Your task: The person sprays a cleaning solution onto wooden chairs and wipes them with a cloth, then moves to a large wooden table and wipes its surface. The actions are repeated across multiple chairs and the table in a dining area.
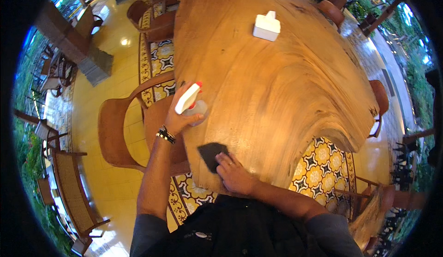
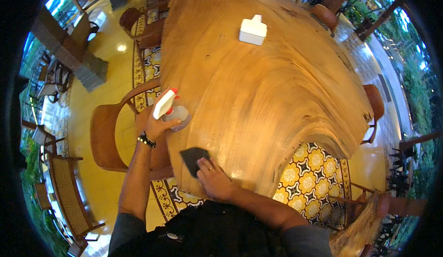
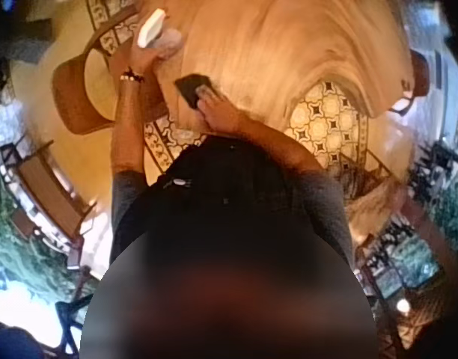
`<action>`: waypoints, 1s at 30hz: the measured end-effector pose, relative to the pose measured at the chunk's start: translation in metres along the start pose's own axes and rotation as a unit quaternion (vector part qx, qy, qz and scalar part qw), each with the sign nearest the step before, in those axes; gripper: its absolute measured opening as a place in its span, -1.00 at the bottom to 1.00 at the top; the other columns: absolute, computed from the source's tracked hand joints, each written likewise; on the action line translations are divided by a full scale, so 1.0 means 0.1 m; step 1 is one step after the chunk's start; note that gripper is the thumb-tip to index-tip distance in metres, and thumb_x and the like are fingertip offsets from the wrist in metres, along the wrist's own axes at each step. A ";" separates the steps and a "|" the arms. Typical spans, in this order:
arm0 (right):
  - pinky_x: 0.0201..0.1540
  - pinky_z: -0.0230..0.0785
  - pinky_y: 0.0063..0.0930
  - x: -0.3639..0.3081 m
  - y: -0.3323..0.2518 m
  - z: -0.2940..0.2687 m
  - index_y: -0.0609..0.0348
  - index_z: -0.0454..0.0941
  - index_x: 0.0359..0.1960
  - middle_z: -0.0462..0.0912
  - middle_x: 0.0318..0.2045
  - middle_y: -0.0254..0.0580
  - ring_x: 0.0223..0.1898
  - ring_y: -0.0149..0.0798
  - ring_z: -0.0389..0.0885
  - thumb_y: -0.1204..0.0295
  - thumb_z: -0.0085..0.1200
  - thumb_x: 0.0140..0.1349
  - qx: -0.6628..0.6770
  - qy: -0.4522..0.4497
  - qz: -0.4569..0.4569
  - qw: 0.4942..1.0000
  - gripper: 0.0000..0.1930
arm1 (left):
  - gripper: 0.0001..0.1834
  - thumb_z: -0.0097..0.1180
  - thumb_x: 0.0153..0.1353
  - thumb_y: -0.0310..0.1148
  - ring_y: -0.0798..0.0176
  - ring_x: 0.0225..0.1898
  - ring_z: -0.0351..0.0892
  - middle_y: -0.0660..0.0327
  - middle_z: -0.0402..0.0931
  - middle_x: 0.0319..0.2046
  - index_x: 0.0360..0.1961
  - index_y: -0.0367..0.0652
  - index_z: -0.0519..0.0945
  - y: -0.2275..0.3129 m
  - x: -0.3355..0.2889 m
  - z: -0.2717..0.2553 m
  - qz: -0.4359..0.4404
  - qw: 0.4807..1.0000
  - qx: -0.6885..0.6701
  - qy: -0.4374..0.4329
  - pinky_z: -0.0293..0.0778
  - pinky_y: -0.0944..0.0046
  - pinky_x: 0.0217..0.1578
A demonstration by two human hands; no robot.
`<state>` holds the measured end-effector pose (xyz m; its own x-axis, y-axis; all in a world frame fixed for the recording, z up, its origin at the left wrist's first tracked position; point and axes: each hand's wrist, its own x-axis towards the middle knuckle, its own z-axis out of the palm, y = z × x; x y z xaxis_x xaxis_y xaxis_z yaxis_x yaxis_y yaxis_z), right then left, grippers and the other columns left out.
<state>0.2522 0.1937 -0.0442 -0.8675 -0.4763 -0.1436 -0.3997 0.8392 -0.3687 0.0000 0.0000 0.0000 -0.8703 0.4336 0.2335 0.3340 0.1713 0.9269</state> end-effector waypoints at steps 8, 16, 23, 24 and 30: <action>0.46 -0.05 0.40 -0.38 2.00 -0.36 0.19 0.38 0.36 0.36 0.47 -0.05 0.47 0.08 0.30 0.54 -0.05 0.24 -0.089 0.224 0.270 0.932 -0.42 | -0.35 0.38 0.10 -0.57 0.41 -0.15 0.56 0.34 0.59 -0.20 0.27 -0.27 0.53 0.41 -0.41 0.36 -0.145 0.956 -0.215 0.139 0.51 0.36 -0.07; 0.50 0.09 0.10 1.31 1.15 0.10 0.21 0.49 0.25 0.49 0.30 0.07 0.37 0.15 0.37 0.23 0.06 0.35 0.025 0.228 -0.033 0.973 -0.51 | -0.25 0.46 -0.04 -0.59 0.32 -0.10 0.56 0.31 0.57 -0.24 0.26 -0.30 0.51 1.37 -1.88 0.07 -0.254 0.947 -0.121 0.154 0.48 0.25 0.07; 0.46 0.06 0.27 -0.73 1.54 -0.15 0.06 0.38 0.38 0.39 0.43 -0.14 0.52 -0.12 0.23 0.30 -0.13 0.49 -0.077 0.045 -0.072 0.993 -0.54 | -0.47 0.42 0.15 -0.51 0.42 -0.19 0.59 0.35 0.60 -0.25 0.17 -0.27 0.59 1.76 -2.09 0.95 -0.291 0.939 -0.106 0.152 0.51 0.34 -0.08; 0.43 0.09 0.35 -0.93 1.96 -0.29 0.07 0.36 0.40 0.38 0.44 -0.14 0.53 -0.12 0.21 0.31 -0.13 0.51 -0.128 0.061 -0.010 0.990 -0.53 | -0.49 0.41 0.17 -0.52 0.42 -0.17 0.60 0.31 0.63 -0.20 0.17 -0.28 0.59 1.80 -2.08 1.15 -0.294 0.941 -0.111 0.123 0.51 0.35 -0.08; 0.52 0.02 0.11 -1.46 2.36 -0.15 0.10 0.44 0.35 0.42 0.39 0.11 0.45 0.10 0.32 0.38 -0.07 0.41 0.005 0.087 0.143 0.986 -0.52 | -0.35 0.44 0.13 -0.52 0.40 -0.20 0.64 0.27 0.68 -0.27 0.27 -0.31 0.51 2.43 -1.95 2.75 -0.250 0.964 -0.088 0.027 0.49 0.36 -0.10</action>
<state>0.2795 0.4655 -0.0966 -0.9822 -0.1678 -0.0843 -0.1293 0.9299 -0.3443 0.3508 0.2005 0.0991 -0.9255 0.2888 -0.2451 -0.1945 0.1928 0.9618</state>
